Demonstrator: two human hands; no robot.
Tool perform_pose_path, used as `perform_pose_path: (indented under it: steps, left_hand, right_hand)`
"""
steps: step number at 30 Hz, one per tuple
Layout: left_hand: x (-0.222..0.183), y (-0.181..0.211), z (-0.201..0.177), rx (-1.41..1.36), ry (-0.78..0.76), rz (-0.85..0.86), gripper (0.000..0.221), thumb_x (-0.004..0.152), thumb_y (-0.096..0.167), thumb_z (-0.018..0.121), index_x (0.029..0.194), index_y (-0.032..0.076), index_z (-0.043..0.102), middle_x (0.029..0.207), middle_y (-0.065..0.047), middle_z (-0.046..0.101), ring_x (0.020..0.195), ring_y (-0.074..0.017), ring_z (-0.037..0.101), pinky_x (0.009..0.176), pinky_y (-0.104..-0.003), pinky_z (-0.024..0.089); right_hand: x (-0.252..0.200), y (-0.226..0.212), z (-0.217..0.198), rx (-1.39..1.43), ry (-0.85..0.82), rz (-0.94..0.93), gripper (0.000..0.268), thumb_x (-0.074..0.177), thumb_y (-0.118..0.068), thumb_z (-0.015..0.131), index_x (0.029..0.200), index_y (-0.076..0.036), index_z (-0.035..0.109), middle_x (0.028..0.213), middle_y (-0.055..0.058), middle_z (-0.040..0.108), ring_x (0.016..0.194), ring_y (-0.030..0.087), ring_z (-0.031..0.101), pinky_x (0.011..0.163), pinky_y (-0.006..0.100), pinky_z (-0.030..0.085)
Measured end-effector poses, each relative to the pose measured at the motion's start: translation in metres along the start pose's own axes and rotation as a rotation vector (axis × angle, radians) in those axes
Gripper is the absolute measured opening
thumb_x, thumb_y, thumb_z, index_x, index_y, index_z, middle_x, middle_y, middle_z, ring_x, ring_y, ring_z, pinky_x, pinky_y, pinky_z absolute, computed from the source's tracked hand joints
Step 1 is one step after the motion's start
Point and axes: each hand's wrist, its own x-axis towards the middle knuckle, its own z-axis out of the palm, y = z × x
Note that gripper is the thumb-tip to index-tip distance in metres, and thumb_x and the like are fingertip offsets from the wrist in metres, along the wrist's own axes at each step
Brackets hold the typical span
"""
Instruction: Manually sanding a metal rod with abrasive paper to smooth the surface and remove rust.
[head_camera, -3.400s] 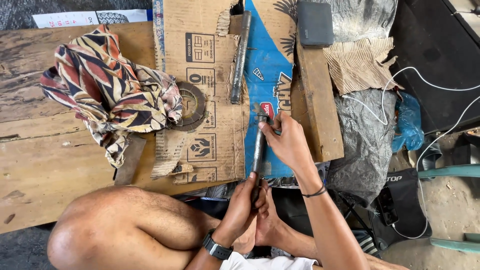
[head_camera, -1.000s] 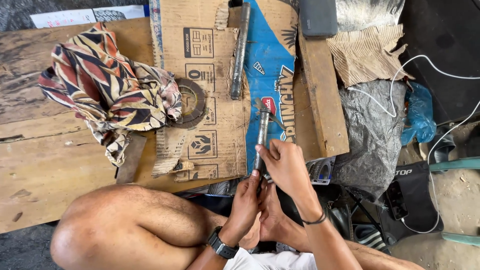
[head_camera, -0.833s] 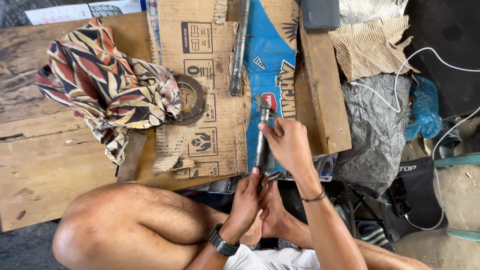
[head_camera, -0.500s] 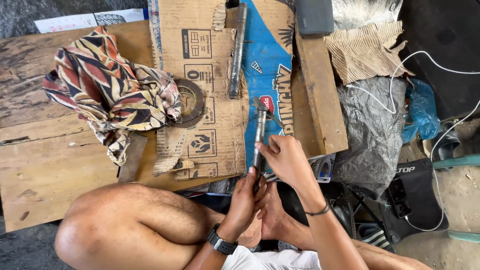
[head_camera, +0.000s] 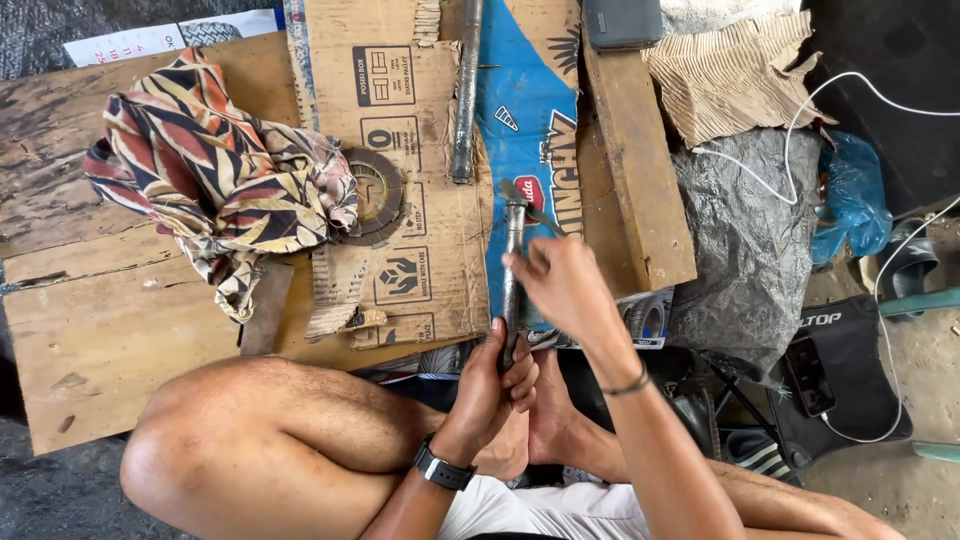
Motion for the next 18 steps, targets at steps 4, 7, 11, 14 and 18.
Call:
perform_pose_path:
  steps: [4, 7, 11, 14, 18]
  left_hand:
    - [0.0, -0.001, 0.001, 0.003, 0.035, 0.004, 0.05, 0.11, 0.049, 0.041, 0.087, 0.006, 0.052, 0.057, 0.003, 0.029, 0.048, -0.0097, 0.033, 0.044, -0.026, 0.031]
    - [-0.002, 0.0, 0.006, 0.053, 0.051, 0.013, 0.052, 0.11, 0.051, 0.04, 0.082, 0.008, 0.048, 0.057, 0.004, 0.028, 0.046, -0.0083, 0.031, 0.04, -0.026, 0.033]
    - [-0.002, 0.002, 0.007, 0.02, 0.081, 0.005, 0.052, 0.109, 0.053, 0.042, 0.085, 0.007, 0.051, 0.058, 0.004, 0.029, 0.047, -0.0081, 0.032, 0.038, -0.025, 0.032]
    - [-0.005, 0.002, 0.01, 0.037, 0.095, 0.014, 0.053, 0.109, 0.052, 0.041, 0.089, 0.005, 0.054, 0.057, 0.002, 0.034, 0.046, -0.0085, 0.034, 0.037, -0.026, 0.033]
    - [-0.007, 0.004, 0.008, 0.011, 0.064, 0.052, 0.053, 0.111, 0.049, 0.038, 0.093, 0.002, 0.055, 0.058, 0.0, 0.04, 0.042, -0.0069, 0.033, 0.032, -0.024, 0.033]
  right_hand:
    - [-0.017, -0.001, 0.001, -0.017, 0.075, -0.011, 0.053, 0.091, -0.018, 0.079, 0.057, -0.001, 0.041, 0.047, 0.005, 0.038, 0.043, 0.018, 0.034, 0.042, 0.036, 0.04]
    - [0.003, -0.002, -0.003, 0.009, 0.067, 0.037, 0.055, 0.093, -0.021, 0.08, 0.056, -0.007, 0.043, 0.047, 0.003, 0.049, 0.039, 0.012, 0.038, 0.039, 0.028, 0.035]
    - [0.032, -0.007, -0.009, -0.024, 0.153, -0.04, 0.056, 0.093, -0.018, 0.081, 0.058, -0.003, 0.041, 0.051, 0.006, 0.047, 0.043, 0.017, 0.036, 0.043, 0.034, 0.038]
    - [0.03, -0.006, -0.007, -0.016, 0.18, -0.081, 0.057, 0.095, -0.016, 0.078, 0.058, -0.003, 0.038, 0.05, 0.006, 0.042, 0.044, 0.018, 0.034, 0.044, 0.036, 0.038]
    - [0.007, -0.007, -0.001, -0.008, 0.001, 0.039, 0.056, 0.099, -0.021, 0.075, 0.054, -0.006, 0.046, 0.046, 0.006, 0.05, 0.037, 0.012, 0.042, 0.038, 0.025, 0.038]
